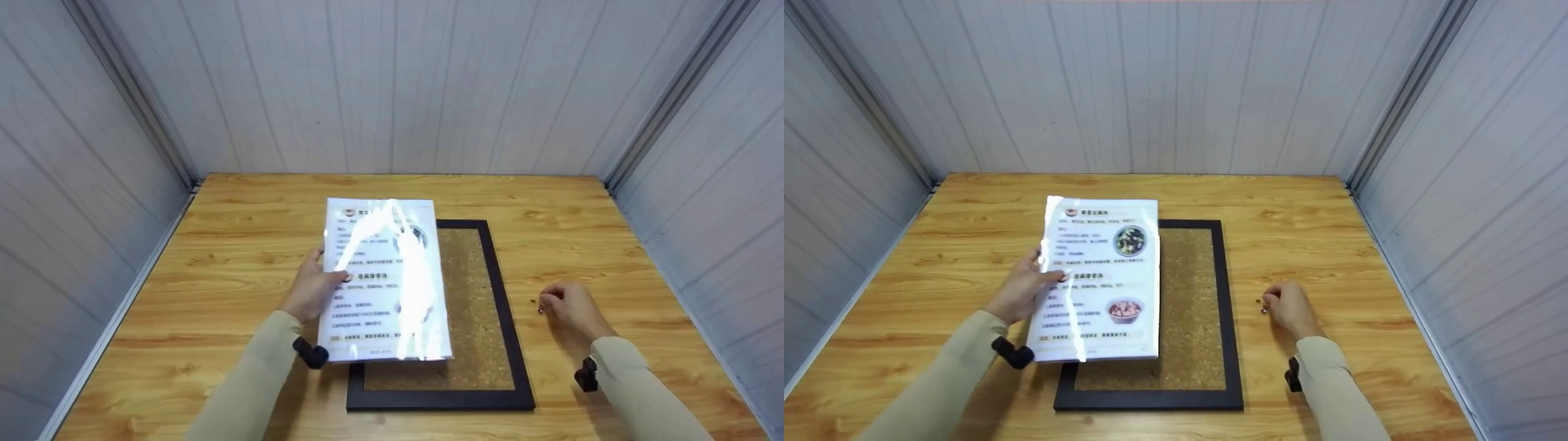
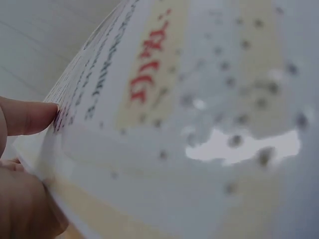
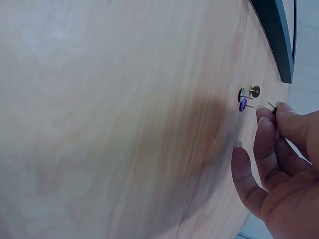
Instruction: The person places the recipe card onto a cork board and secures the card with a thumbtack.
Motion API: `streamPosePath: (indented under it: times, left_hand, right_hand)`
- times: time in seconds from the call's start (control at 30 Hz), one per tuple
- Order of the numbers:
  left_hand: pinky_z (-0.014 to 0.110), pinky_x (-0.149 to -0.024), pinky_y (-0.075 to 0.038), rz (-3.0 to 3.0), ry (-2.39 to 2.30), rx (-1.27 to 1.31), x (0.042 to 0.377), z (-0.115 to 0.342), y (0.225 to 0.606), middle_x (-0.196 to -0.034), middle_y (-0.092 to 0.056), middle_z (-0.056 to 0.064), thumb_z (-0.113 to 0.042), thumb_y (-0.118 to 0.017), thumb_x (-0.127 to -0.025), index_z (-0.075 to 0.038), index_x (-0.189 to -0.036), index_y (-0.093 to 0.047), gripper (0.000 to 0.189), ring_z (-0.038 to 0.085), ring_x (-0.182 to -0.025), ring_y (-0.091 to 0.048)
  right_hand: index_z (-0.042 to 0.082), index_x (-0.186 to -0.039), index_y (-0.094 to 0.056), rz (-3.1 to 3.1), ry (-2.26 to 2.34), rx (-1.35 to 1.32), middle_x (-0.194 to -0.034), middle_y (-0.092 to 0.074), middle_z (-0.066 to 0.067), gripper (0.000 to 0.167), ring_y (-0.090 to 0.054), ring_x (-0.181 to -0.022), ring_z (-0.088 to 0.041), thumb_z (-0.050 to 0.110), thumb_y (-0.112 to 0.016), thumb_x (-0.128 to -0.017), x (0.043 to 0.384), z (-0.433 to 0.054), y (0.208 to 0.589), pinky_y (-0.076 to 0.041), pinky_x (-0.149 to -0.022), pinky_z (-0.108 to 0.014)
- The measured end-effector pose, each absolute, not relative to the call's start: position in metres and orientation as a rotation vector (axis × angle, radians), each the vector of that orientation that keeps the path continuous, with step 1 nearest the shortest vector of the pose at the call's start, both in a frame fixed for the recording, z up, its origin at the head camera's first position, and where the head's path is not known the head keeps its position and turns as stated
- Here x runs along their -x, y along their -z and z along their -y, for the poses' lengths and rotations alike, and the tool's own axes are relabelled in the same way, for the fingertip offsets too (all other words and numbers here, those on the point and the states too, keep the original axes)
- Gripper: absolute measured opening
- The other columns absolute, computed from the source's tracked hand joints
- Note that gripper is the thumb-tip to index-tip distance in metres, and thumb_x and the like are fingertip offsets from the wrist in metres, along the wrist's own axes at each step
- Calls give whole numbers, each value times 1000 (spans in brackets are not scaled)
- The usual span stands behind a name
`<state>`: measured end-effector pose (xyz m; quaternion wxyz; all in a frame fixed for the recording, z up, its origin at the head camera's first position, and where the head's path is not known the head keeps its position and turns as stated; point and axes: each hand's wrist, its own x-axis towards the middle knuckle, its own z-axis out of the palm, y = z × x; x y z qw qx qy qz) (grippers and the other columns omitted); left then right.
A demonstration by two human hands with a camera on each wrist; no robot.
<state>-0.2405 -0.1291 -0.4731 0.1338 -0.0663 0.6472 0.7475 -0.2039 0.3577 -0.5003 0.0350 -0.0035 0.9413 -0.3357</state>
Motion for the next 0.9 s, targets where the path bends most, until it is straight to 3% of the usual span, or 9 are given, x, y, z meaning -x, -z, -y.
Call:
streamPosePath:
  times: [0.37, 0.5, 0.7, 0.9]
  left_hand:
    - [41, -74, -58, -1976, -2048, 272, 248, 67, 490, -118, -64, 11, 7, -64, -88, -21, -153, -31, 78, 29, -91, -70]
    - [40, -74, -58, -1996, -2033, 226, 246, 54, 494, -118, -64, 12, 9, -64, -87, -18, -156, -26, 83, 28, -90, -69]
    - [38, -76, -57, -1991, -2082, 169, 243, 41, 503, -116, -64, 13, 12, -61, -86, -12, -155, -26, 81, 27, -92, -69]
    - [40, -76, -58, -1916, -2149, 166, 241, 31, 509, -118, -63, 15, 19, -58, -83, -13, -152, -29, 81, 28, -94, -69]
  right_hand:
    - [-3, -103, -71, -2854, 1069, -63, -90, -71, -9, 19, -67, -85, -25, 3, -53, -101, 200, -361, 501, -54, -73, -36]
    - [-4, -107, -70, -2822, 1067, -103, -92, -72, -9, 21, -67, -87, -25, 5, -52, -103, 199, -361, 503, -54, -76, -38]
    - [-3, -106, -71, -2800, 1113, -115, -91, -71, -8, 20, -65, -84, -23, 5, -53, -102, 199, -358, 504, -50, -67, -33]
    - [-5, -110, -70, -2860, 1135, -110, -98, -71, -14, 21, -67, -89, -27, 7, -55, -102, 199, -352, 498, -54, -73, -35]
